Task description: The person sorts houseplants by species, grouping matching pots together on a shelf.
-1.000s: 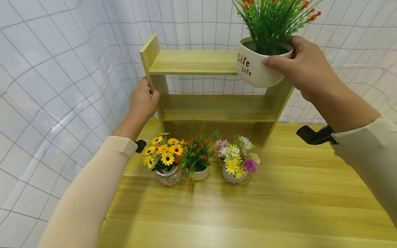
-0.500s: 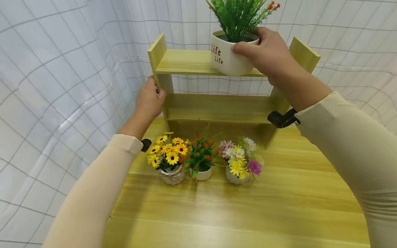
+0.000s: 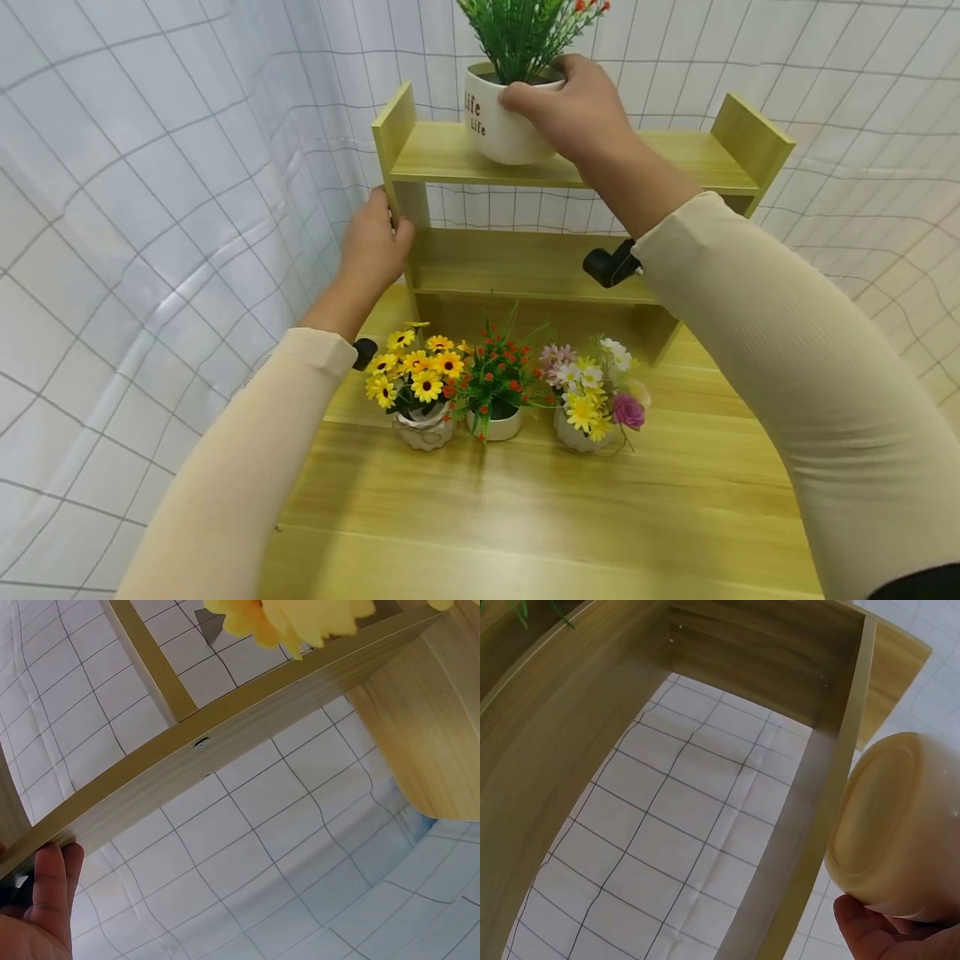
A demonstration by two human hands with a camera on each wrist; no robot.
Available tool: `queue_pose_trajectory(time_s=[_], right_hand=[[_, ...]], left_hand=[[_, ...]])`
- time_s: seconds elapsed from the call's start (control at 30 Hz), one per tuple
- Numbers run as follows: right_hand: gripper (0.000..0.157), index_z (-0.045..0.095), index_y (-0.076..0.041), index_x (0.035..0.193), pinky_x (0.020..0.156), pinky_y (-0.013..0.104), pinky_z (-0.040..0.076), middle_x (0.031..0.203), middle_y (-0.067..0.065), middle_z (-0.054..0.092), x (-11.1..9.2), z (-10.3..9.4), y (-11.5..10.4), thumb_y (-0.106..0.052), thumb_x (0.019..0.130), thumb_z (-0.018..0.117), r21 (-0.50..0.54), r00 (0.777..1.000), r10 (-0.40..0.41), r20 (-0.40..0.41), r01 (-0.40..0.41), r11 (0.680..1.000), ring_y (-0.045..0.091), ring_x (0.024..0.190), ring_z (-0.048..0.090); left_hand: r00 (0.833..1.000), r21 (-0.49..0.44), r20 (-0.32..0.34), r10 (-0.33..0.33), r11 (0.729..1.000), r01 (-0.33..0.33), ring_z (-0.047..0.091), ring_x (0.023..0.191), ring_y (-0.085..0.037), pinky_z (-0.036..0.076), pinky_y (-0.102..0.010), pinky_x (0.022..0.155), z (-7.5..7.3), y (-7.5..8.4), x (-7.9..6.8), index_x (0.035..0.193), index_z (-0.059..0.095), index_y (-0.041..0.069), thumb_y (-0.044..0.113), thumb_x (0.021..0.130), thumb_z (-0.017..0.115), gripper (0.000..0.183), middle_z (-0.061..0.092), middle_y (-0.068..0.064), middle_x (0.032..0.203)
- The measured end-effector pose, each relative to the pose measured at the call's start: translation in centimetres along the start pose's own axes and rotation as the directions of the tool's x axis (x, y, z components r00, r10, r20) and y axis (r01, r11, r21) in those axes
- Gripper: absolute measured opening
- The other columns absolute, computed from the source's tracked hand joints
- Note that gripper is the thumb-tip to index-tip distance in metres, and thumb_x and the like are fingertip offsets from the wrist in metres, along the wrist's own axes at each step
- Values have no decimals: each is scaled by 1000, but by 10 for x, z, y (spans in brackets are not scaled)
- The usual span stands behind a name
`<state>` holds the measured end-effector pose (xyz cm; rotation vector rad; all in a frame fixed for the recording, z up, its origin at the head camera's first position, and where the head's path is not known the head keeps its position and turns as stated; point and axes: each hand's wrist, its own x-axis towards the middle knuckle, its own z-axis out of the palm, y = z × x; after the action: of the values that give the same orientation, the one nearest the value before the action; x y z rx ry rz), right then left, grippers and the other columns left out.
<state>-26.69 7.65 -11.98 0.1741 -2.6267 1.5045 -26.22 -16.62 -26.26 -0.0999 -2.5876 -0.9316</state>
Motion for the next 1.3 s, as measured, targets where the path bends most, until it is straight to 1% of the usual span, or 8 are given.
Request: queue_pose_trajectory(time_s=[0.2, 0.43, 0.53, 0.67, 0.83, 0.97, 1.1, 1.3], right_hand=[[90, 22, -26, 158, 97, 25, 45, 146, -2, 44, 9, 22, -12, -50, 85, 69, -31, 999, 42, -20, -43, 999, 14, 121, 49], [84, 31, -22, 154, 95, 23, 45, 144, -2, 46, 11, 39, -17, -52, 85, 69, -42, 998, 30, -56, -33, 999, 13, 121, 49], [86, 31, -21, 154, 96, 22, 44, 146, -2, 45, 11, 44, -17, -53, 84, 69, -39, 998, 24, -62, -26, 999, 13, 123, 48], [92, 27, -18, 156, 97, 23, 43, 148, 0, 42, 8, 50, -12, -57, 83, 69, -54, 998, 0, -66, -4, 999, 14, 126, 46], [99, 24, -13, 155, 94, 24, 45, 148, 3, 40, 4, 56, -6, -59, 81, 72, -77, 996, -51, -67, 46, 996, 15, 123, 47], [102, 21, -12, 155, 94, 24, 45, 149, 4, 35, 2, 59, -6, -61, 80, 71, -92, 996, -68, -51, 63, 994, 15, 122, 46], [102, 19, -13, 156, 95, 24, 44, 150, 6, 34, 2, 61, -4, -62, 82, 68, -128, 996, -85, -40, 79, 989, 16, 121, 46], [98, 20, -12, 155, 94, 24, 44, 144, 7, 38, 1, 66, -4, -62, 84, 66, -163, 993, -105, -48, 96, 982, 16, 118, 47]], left_hand=[[1000, 1, 0, -5, 1000, 5, 59, 111, -38, 47, -51, 93, 1, -1, 0, 137, 42, -3, 18, 100, 45, 42, 60, -24, 124], [1000, -17, -15, 9, 1000, -10, 60, 110, -37, 49, -50, 91, -1, -3, -2, 134, 44, -3, 17, 100, 45, 39, 60, -24, 124], [999, -19, -31, 18, 1000, -18, 60, 107, -38, 49, -51, 89, -3, -4, -3, 131, 44, -4, 15, 99, 44, 37, 61, -25, 122], [999, -6, -37, 31, 999, -32, 60, 105, -39, 48, -51, 88, -6, -5, -4, 129, 45, -5, 15, 99, 43, 36, 61, -26, 119], [999, -3, -26, 33, 999, -33, 60, 105, -39, 48, -51, 87, -6, -5, -4, 128, 46, -5, 16, 99, 43, 36, 61, -26, 119], [999, -12, -23, 27, 1000, -28, 60, 106, -39, 48, -51, 88, -7, -6, -5, 129, 45, -5, 16, 99, 43, 36, 61, -26, 121], [999, -7, -22, 27, 1000, -28, 60, 106, -39, 48, -52, 88, -7, -8, -5, 129, 45, -4, 16, 100, 44, 36, 61, -26, 121], [999, -8, -24, 27, 1000, -27, 60, 107, -39, 48, -52, 88, -8, -9, -6, 129, 45, -5, 16, 100, 44, 36, 60, -26, 121]])
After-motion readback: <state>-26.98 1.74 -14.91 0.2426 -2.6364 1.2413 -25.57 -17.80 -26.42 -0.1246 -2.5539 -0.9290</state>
